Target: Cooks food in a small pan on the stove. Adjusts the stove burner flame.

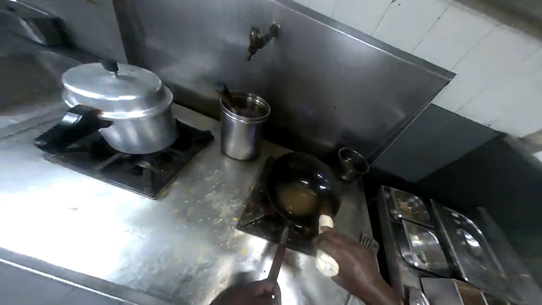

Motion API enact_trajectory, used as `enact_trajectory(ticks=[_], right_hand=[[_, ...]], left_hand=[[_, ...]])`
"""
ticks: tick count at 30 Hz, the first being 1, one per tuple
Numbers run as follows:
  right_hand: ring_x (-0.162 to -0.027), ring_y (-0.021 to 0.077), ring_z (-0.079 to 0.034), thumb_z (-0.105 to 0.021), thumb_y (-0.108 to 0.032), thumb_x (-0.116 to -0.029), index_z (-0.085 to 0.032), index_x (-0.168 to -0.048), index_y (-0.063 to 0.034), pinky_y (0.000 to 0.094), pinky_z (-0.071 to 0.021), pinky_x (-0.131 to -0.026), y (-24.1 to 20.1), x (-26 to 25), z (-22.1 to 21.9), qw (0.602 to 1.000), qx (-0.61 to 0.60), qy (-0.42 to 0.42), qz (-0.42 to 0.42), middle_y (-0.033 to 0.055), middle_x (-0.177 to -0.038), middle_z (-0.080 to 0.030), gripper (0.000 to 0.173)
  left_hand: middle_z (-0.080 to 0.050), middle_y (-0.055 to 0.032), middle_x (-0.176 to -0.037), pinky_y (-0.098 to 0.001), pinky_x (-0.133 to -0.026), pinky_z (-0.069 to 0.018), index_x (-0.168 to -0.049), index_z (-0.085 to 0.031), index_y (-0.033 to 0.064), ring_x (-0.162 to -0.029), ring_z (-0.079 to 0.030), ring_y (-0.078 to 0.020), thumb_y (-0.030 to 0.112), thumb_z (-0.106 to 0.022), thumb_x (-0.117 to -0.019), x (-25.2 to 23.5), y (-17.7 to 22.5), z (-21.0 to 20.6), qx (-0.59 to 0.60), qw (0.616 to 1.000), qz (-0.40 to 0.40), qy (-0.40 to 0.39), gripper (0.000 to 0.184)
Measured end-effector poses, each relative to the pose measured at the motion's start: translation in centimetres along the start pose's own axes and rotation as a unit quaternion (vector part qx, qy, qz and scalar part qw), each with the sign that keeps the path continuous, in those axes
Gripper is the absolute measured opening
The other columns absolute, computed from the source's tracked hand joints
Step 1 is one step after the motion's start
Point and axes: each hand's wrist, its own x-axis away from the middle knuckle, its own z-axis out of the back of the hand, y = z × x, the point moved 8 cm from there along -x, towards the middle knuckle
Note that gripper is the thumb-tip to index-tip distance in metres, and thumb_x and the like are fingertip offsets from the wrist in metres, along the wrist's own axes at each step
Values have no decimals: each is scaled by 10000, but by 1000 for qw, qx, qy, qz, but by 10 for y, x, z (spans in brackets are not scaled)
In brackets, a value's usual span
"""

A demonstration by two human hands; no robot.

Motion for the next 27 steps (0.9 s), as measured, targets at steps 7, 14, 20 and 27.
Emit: enact_trajectory(ticks=[7,14,20,27], right_hand=[[-1134,170,-670,-857,-212,-772,-728,-1188,-207,461,-589,-928,25,-21,44,989,-96,86,-72,-15,-1245,-697,436],[-1041,236,-724,-900,-185,-722,-678,-1156,-155,388,-630,-903,44,29,103,867,-407,245,-151,35,-1123,-754,488],[-1056,154,-713,-879,-274,-720,-674,-1146,-204,350,-621,-932,48,58,151,915,-259,285,-124,-49,-1114,-739,479],[-1071,203,-707,-862,-43,-745,-625,-1212,-104,392,-617,-919,81,25,93,835,-387,365,-141,42,-1168,-729,527]], left_hand=[[-619,5,-883,-269,-624,-468,-1197,-647,156,-702,-549,-81,327,-556,-1038,19,13,9,-46,998,28,37,251],[-633,-17,-900,-299,-625,-486,-1249,-640,169,-705,-567,-104,326,-536,-1042,5,-18,13,-59,998,20,16,279],[-659,-63,-979,-348,-750,-545,-1308,-596,127,-822,-627,-135,277,-520,-1066,-14,-31,-3,-13,999,3,-41,294],[-625,25,-898,-236,-630,-469,-1231,-636,159,-716,-551,-57,291,-547,-1031,20,15,4,20,999,34,4,255]])
